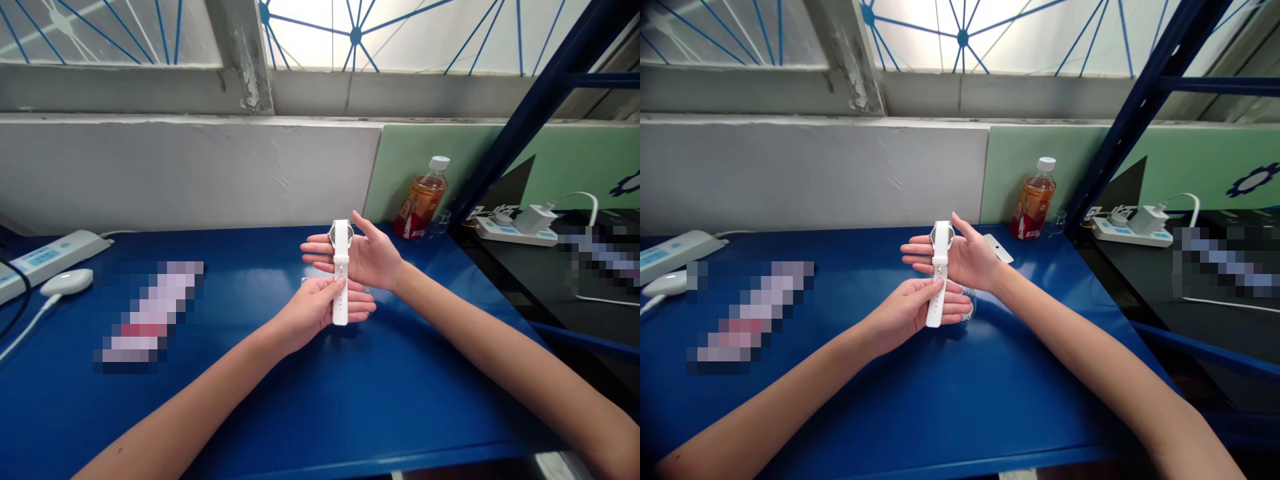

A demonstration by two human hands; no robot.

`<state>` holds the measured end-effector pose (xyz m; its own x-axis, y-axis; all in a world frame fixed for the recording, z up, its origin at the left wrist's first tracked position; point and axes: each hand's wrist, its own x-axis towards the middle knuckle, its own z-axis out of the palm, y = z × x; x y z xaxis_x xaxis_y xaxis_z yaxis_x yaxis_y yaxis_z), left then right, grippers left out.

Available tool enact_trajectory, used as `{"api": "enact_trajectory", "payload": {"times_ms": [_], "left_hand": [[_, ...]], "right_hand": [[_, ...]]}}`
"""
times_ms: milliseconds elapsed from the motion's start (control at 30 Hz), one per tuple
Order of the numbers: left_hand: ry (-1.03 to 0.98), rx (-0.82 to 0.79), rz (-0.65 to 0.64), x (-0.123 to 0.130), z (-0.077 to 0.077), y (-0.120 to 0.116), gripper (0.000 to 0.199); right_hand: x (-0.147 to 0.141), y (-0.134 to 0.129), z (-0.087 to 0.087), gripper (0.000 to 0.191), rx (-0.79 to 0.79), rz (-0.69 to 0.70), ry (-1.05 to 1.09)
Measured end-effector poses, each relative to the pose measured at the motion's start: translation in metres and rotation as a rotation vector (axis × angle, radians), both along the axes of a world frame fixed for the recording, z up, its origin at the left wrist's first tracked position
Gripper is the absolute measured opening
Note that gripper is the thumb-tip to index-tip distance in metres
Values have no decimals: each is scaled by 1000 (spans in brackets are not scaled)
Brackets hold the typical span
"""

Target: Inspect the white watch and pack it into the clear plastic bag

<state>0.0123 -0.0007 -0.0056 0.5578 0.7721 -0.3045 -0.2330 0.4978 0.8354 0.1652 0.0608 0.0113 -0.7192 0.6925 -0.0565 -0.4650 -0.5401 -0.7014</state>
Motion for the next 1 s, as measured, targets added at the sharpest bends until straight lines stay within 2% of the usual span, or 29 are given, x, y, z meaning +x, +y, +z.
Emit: {"api": "enact_trajectory", "payload": {"times_ms": [467,600,800,1000], "left_hand": [[-39,10,-33,-1,-2,0,29],[-93,-9,-84,-4,-2,2,27],[-187,-16,-229,-13,1,8,31],[-191,-23,-260,-16,3,8,30]], "right_hand": [[2,1,3,79,2,4,-9],[4,2,3,81,0,11,5],[5,3,2,85,10,30,15],[5,2,1,84,26,35,5]]}}
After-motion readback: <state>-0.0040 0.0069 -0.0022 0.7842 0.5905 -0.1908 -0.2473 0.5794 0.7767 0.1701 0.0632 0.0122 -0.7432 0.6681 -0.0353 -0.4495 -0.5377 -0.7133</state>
